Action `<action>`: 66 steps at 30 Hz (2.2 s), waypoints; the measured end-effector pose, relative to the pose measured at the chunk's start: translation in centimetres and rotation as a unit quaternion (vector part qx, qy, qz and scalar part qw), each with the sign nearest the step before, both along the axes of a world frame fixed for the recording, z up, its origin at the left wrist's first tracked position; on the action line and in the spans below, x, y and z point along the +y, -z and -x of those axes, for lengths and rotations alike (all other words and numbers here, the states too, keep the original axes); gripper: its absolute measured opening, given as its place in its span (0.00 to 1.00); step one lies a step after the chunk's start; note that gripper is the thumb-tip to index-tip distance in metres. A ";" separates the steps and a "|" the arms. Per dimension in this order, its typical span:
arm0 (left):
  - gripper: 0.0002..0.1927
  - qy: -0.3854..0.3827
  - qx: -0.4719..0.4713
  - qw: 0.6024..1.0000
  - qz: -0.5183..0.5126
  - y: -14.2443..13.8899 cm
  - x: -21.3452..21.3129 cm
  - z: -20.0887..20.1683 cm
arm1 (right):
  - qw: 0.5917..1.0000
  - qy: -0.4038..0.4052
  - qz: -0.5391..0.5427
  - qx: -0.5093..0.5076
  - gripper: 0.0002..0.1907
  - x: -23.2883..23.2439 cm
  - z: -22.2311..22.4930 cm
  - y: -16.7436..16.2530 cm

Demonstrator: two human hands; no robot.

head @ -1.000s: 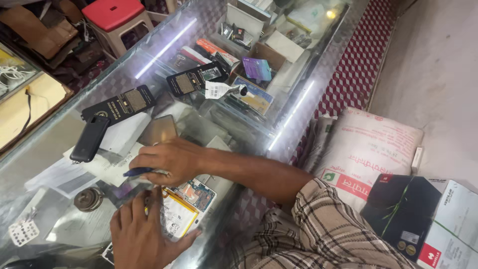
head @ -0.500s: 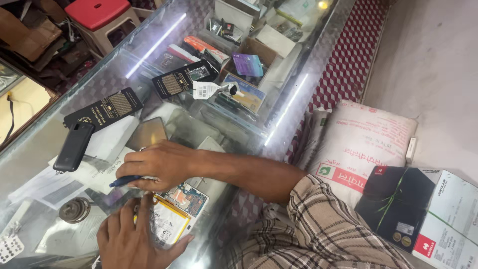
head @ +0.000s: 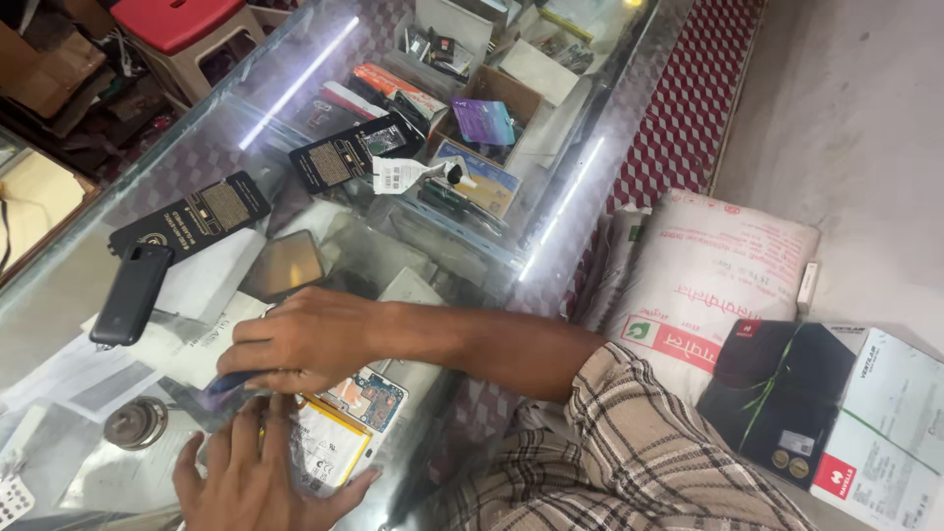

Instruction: The person uses a screwdriver to remove screws from a white tablet, then uses a prying tool to lift the screen assembly. They disconnect the battery connector and place the screen aside, then continue to unscrew internal components.

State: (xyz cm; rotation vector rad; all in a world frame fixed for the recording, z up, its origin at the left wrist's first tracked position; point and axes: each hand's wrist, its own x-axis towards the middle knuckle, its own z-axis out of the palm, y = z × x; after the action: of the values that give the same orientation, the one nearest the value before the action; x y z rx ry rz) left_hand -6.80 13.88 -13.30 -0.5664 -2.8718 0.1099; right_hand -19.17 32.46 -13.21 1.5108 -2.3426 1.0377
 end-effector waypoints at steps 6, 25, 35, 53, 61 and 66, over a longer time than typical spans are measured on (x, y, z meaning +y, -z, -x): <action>0.63 0.017 -0.002 1.000 0.002 0.6 0.0 0.3 | 1.000 -0.014 0.004 0.016 0.19 0.0 -0.6 0.4; 0.68 0.057 -0.006 0.998 0.011 1.6 -0.6 0.3 | 0.999 -0.022 0.006 0.023 0.21 -0.3 -1.1 0.8; 0.66 0.018 -0.074 0.997 0.005 -1.0 0.8 0.3 | 0.999 -0.031 0.002 0.031 0.21 -0.4 -1.3 1.0; 0.61 0.040 -0.044 0.998 -0.027 -0.9 0.6 0.3 | 0.999 -0.035 -0.001 0.027 0.20 -0.3 -1.5 0.8; 0.59 0.049 -0.006 0.997 -0.061 -1.3 0.7 0.1 | 0.999 -0.040 -0.009 0.035 0.21 -0.6 -1.4 0.9; 0.60 0.067 0.064 0.995 -0.032 -0.5 0.4 -0.2 | 0.998 -0.039 -0.019 0.036 0.21 -0.6 -1.4 1.0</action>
State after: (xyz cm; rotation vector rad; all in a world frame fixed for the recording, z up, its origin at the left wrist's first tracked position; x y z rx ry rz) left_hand -6.63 14.27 -12.81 -0.7091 -2.6942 0.0318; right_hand -17.82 31.83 -14.24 1.6360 -2.2833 0.9443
